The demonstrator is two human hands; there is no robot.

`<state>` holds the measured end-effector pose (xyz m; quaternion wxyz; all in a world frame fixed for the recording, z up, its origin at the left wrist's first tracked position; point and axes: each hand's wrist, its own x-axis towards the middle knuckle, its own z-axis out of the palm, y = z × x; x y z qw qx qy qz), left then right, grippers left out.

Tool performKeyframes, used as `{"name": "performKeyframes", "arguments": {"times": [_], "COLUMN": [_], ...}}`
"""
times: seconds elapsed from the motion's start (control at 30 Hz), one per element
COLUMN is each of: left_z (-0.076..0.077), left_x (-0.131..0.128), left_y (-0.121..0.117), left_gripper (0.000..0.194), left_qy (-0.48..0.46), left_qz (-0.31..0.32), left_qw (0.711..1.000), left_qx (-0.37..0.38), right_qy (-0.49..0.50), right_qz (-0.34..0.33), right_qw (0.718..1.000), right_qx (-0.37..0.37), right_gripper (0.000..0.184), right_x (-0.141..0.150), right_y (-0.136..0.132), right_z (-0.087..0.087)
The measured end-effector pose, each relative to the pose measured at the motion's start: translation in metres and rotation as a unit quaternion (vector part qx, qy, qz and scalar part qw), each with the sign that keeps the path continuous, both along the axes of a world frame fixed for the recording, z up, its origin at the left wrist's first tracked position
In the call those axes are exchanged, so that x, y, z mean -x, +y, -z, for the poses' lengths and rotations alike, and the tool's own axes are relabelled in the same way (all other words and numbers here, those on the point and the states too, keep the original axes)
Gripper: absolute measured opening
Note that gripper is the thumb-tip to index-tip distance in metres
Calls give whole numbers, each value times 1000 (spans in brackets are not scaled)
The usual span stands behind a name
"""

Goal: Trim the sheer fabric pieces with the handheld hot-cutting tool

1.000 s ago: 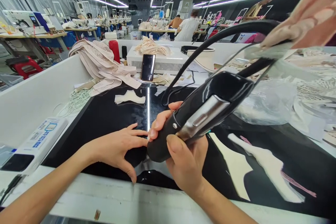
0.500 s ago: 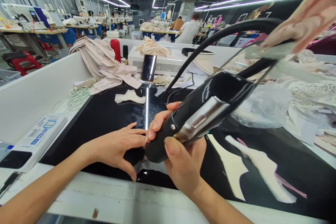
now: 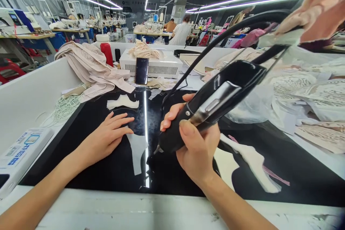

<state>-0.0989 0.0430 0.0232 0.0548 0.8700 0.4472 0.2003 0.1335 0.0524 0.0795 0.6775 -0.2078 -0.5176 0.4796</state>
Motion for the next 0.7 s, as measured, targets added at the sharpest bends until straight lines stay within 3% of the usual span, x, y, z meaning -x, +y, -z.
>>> {"name": "performKeyframes", "arguments": {"times": [0.13, 0.43, 0.7], "left_z": [-1, 2, 1], "left_x": [-17, -29, -29], "left_y": [-9, -17, -19], "left_gripper": [27, 72, 75], "left_qy": [-57, -13, -12], "left_qz": [8, 51, 48], "left_qw": [998, 986, 983], "left_qx": [32, 156, 179], "right_qy": [2, 3, -16], "right_qz": [8, -17, -15], "right_qw": [1000, 1000, 1000], "right_qx": [-12, -8, -19], "right_gripper": [27, 28, 28], "right_x": [9, 22, 21], "right_y": [3, 11, 12], "right_z": [0, 5, 10]}}
